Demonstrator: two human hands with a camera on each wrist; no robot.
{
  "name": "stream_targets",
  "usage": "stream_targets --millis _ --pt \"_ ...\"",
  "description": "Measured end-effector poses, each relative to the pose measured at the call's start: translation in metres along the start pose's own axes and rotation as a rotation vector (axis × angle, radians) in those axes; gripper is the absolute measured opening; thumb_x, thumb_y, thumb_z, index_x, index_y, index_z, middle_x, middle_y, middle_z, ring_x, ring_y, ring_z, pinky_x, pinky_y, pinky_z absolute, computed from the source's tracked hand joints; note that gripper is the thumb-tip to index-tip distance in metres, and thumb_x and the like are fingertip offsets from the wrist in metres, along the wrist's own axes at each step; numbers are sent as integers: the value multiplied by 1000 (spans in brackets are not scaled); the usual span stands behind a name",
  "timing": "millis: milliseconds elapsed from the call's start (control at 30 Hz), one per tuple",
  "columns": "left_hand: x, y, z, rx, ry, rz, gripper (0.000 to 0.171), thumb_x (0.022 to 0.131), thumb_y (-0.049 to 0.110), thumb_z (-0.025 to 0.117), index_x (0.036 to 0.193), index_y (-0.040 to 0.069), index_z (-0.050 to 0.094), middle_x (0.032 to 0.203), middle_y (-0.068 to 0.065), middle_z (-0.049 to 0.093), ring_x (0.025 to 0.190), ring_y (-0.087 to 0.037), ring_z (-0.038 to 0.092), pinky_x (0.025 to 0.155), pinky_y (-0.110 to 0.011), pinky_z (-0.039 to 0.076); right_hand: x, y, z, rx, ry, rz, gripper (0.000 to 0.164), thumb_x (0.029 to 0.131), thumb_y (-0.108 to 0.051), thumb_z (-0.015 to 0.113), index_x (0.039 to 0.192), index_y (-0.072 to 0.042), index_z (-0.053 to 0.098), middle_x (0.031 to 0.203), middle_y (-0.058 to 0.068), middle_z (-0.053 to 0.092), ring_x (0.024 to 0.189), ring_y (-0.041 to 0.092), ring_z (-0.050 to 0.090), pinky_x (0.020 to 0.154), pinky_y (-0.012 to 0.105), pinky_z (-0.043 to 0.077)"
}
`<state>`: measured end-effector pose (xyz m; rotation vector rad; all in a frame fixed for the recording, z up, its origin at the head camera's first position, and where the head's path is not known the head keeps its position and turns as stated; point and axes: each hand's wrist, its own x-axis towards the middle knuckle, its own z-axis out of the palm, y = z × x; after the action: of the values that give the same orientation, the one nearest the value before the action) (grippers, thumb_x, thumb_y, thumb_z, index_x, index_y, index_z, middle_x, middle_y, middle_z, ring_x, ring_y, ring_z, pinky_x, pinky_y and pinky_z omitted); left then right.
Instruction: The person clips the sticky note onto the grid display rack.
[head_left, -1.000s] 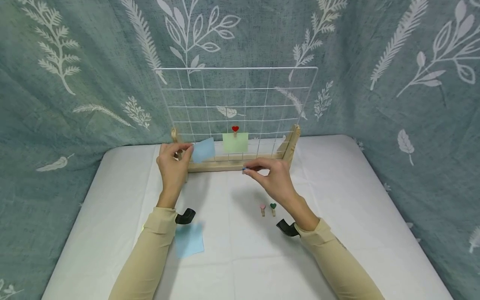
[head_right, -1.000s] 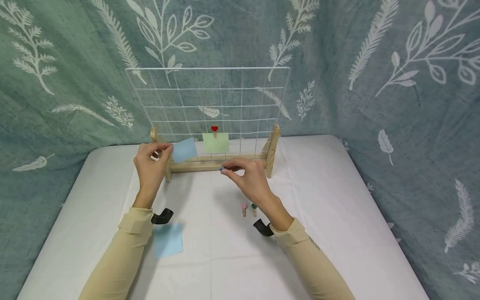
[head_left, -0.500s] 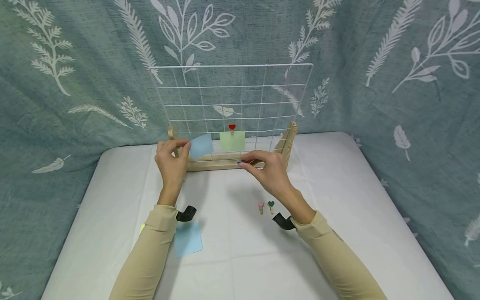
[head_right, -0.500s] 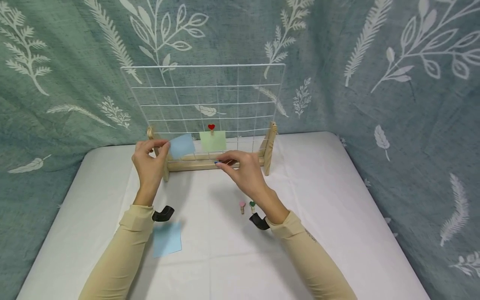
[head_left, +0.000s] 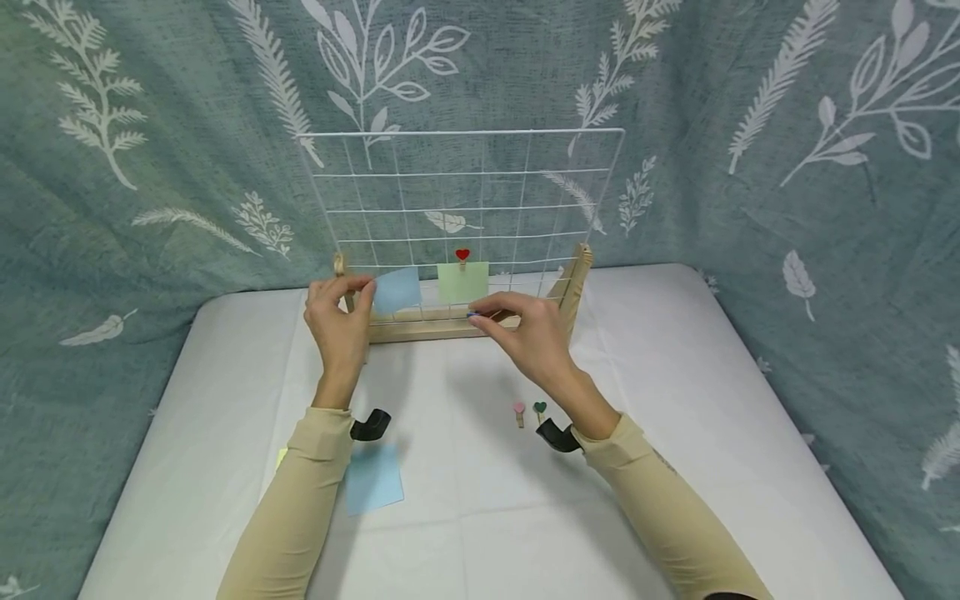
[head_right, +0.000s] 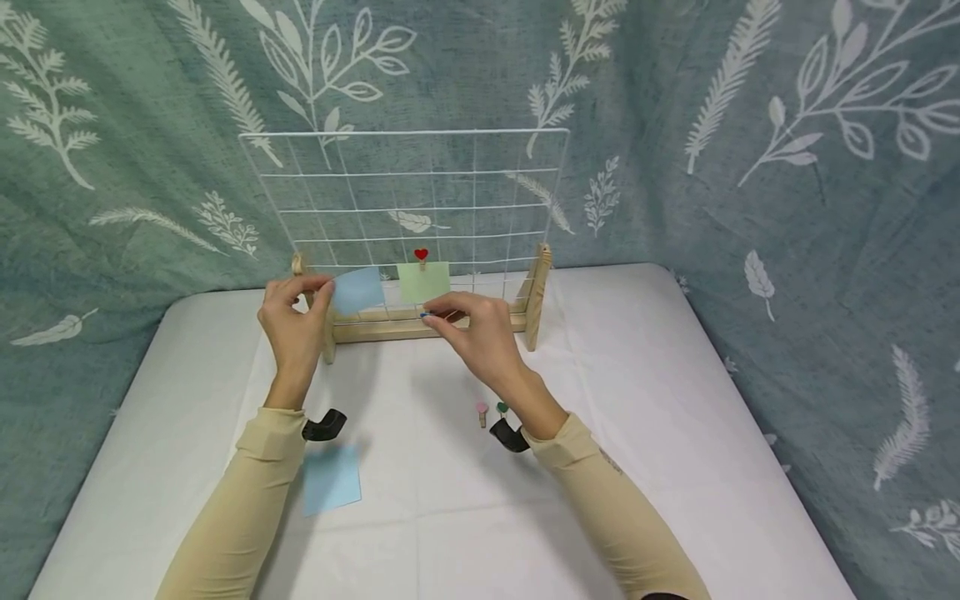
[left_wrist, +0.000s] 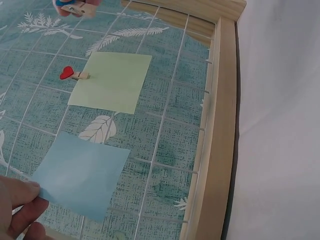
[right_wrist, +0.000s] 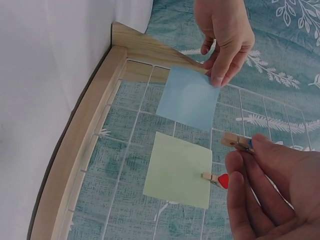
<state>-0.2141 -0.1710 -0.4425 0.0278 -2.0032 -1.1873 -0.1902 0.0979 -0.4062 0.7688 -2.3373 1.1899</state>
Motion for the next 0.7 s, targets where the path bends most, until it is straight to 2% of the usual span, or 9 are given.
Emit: stream_targets --millis 267,433,700 --pt "1 3 1 3 19 5 9 87 19 78 92 12 80 88 -6 74 87 -26 53 87 -38 36 11 -2 3 -6 63 -25 16 84 -20 79 99 -14 78 91 -2 77 75 12 71 63 33 56" --pt "2 5 -3 7 32 13 7 84 18 79 90 13 80 86 -5 75 85 -25 53 85 -38 36 18 -3 6 -13 80 -47 15 84 -22 79 98 -16 79 90 -3 77 75 9 71 61 30 54" --pt "1 6 -3 1 40 -2 8 84 20 80 89 15 81 86 -4 74 87 -22 53 88 -39 36 23 -3 10 -3 95 -50 16 84 -20 79 99 -14 79 92 -2 77 76 10 71 65 26 56"
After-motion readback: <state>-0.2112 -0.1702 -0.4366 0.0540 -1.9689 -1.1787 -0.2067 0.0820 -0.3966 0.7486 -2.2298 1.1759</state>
